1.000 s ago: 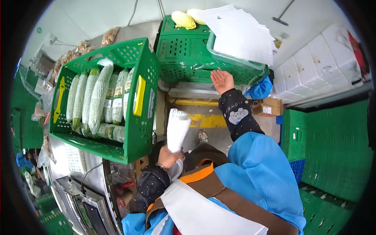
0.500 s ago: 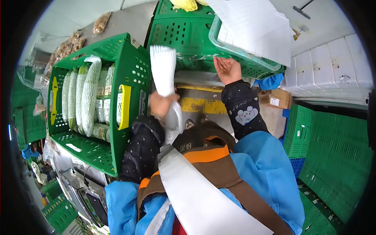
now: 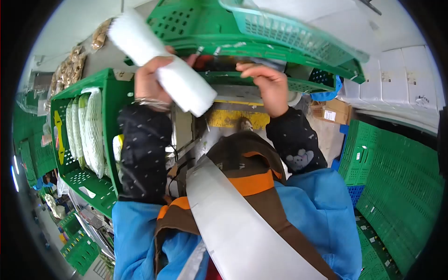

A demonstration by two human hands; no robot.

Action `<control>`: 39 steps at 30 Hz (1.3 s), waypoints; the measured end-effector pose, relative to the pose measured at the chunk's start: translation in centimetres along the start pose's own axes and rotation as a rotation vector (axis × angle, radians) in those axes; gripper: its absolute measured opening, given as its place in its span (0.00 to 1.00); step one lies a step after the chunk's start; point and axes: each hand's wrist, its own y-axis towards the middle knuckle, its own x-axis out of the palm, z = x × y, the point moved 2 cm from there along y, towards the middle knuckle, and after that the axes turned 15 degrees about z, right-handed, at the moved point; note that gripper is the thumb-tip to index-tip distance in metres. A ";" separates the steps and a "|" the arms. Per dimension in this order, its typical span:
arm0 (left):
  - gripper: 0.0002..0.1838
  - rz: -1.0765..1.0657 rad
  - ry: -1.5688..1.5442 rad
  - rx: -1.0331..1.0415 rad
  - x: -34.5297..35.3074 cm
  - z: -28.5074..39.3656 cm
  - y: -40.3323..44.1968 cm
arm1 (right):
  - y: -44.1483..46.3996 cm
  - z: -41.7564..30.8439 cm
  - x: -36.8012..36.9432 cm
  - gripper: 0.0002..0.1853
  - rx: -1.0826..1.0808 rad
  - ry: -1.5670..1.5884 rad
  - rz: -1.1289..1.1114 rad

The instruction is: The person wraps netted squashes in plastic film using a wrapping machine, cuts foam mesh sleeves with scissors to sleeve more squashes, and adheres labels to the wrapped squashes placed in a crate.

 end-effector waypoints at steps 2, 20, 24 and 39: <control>0.22 0.000 0.014 -0.044 1.1 1.0 -1.3 | 1.6 1.9 -1.9 0.18 -0.633 -0.805 -0.175; 0.21 -0.055 -0.020 -0.070 0.7 0.4 0.2 | 9.8 3.9 -14.1 0.23 -0.663 -1.724 -0.256; 0.19 0.070 0.039 -0.113 -1.6 -1.9 0.9 | -4.8 -2.8 -4.9 0.24 -0.164 -1.068 -0.464; 0.24 0.764 0.455 0.840 -16.6 3.6 -29.1 | -11.4 10.4 11.0 0.15 0.576 -0.948 -1.484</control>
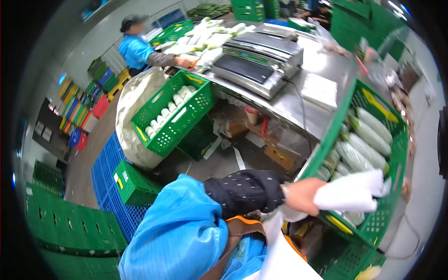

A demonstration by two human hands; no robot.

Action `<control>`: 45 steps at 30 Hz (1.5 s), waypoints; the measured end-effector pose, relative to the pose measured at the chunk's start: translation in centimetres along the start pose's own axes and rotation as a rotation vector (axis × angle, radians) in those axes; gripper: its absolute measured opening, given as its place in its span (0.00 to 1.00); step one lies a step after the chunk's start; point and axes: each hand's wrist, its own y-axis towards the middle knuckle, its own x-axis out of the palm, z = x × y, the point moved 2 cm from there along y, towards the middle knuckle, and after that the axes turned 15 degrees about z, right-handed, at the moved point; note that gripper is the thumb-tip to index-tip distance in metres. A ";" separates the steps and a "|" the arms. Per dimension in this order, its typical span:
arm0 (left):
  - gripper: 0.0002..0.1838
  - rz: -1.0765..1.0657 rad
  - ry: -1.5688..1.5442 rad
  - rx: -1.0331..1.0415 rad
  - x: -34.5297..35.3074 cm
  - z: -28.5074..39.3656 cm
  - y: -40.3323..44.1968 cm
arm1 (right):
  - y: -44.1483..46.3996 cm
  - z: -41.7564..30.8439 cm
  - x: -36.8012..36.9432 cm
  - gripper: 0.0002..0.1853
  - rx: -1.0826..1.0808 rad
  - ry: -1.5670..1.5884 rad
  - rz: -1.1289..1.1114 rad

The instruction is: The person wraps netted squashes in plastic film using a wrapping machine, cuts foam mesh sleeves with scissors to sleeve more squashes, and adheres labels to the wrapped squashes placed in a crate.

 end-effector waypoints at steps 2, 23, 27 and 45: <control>0.22 0.209 -0.014 -0.120 -7.5 -0.8 -2.6 | 1.3 -2.6 4.5 0.15 -0.054 -0.074 -0.146; 0.16 1.929 0.309 -0.710 -55.7 -12.9 -42.0 | 23.2 -44.6 90.3 0.23 0.050 0.599 -0.862; 0.15 2.294 0.259 -0.777 -53.6 -14.0 -46.0 | 31.0 -45.0 106.1 0.18 -0.477 0.091 -0.581; 0.19 1.842 0.164 -0.680 -78.6 -14.5 -32.6 | 24.9 -48.4 104.1 0.24 -0.218 0.243 -0.705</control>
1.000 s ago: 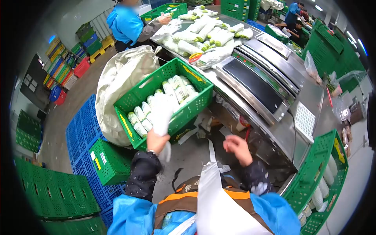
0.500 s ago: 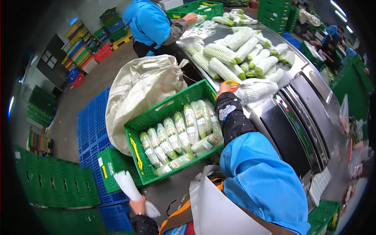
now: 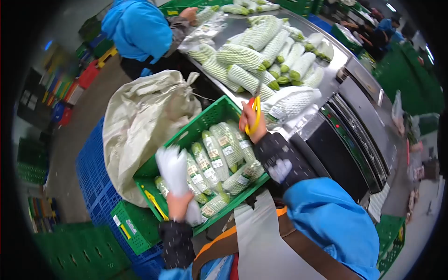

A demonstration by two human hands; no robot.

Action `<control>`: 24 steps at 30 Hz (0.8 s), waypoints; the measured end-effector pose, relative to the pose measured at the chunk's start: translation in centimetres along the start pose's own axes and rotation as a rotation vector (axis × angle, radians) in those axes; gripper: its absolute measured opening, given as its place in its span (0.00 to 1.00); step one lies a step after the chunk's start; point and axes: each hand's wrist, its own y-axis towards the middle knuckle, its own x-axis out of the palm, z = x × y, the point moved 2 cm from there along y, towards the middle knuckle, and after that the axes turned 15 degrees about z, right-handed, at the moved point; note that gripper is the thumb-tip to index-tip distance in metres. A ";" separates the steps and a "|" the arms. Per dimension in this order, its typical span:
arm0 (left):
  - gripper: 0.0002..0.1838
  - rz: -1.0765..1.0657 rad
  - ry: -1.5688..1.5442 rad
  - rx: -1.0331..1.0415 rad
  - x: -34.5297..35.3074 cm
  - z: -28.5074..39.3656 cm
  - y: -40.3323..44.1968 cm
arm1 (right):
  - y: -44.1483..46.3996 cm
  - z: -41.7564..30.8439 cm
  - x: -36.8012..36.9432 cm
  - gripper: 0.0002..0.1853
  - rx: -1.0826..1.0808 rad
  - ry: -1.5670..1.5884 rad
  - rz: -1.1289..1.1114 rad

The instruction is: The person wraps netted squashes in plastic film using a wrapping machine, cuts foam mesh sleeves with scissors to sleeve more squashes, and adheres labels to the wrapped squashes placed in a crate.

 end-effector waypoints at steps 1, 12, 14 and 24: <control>0.18 -0.194 0.016 0.123 3.2 2.0 2.3 | -3.2 -2.4 -1.7 0.27 0.003 -0.051 -0.270; 0.17 -1.040 -0.184 -0.072 24.3 16.0 2.4 | -16.6 -12.0 -20.5 0.14 -0.266 -0.627 -0.071; 0.18 -1.179 -0.203 -0.138 26.5 17.0 0.7 | -16.6 -12.8 -21.7 0.19 -0.210 -0.320 -0.171; 0.14 -1.335 -0.150 -0.267 32.9 19.6 -11.7 | -13.2 -14.8 -31.0 0.43 0.004 0.131 -0.247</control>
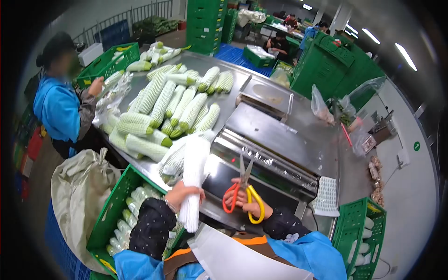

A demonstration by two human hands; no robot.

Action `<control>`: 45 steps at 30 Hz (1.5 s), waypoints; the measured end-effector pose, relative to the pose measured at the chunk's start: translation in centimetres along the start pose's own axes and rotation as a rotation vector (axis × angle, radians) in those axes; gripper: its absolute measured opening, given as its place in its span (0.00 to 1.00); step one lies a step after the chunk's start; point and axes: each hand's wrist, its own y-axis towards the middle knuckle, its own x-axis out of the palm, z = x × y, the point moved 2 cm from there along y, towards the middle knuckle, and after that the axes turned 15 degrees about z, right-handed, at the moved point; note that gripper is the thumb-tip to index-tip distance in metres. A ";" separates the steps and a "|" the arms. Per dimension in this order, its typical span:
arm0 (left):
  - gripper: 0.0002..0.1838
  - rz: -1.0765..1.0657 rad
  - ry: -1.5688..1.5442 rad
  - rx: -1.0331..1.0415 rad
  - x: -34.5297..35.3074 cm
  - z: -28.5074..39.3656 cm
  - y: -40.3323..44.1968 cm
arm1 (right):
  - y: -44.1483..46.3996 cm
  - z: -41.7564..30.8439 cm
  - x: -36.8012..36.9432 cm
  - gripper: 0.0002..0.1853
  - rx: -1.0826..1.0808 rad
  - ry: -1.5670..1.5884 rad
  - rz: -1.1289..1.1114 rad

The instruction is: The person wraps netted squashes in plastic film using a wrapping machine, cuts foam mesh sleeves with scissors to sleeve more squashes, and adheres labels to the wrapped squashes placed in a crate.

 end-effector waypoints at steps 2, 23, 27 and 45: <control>0.21 0.070 0.064 0.041 1.4 0.0 1.3 | 0.3 -0.8 -2.1 0.44 -0.055 -0.289 -0.134; 0.22 0.223 1.054 0.386 1.6 5.6 4.7 | 7.8 -1.6 -0.5 0.37 -0.265 -0.874 -0.031; 0.23 0.298 1.145 0.456 1.0 4.5 6.1 | 8.9 -0.4 -0.4 0.35 -0.288 -0.848 0.014; 0.20 0.443 0.967 0.572 -1.7 3.0 4.9 | 9.2 1.7 0.0 0.21 -0.294 -0.939 0.103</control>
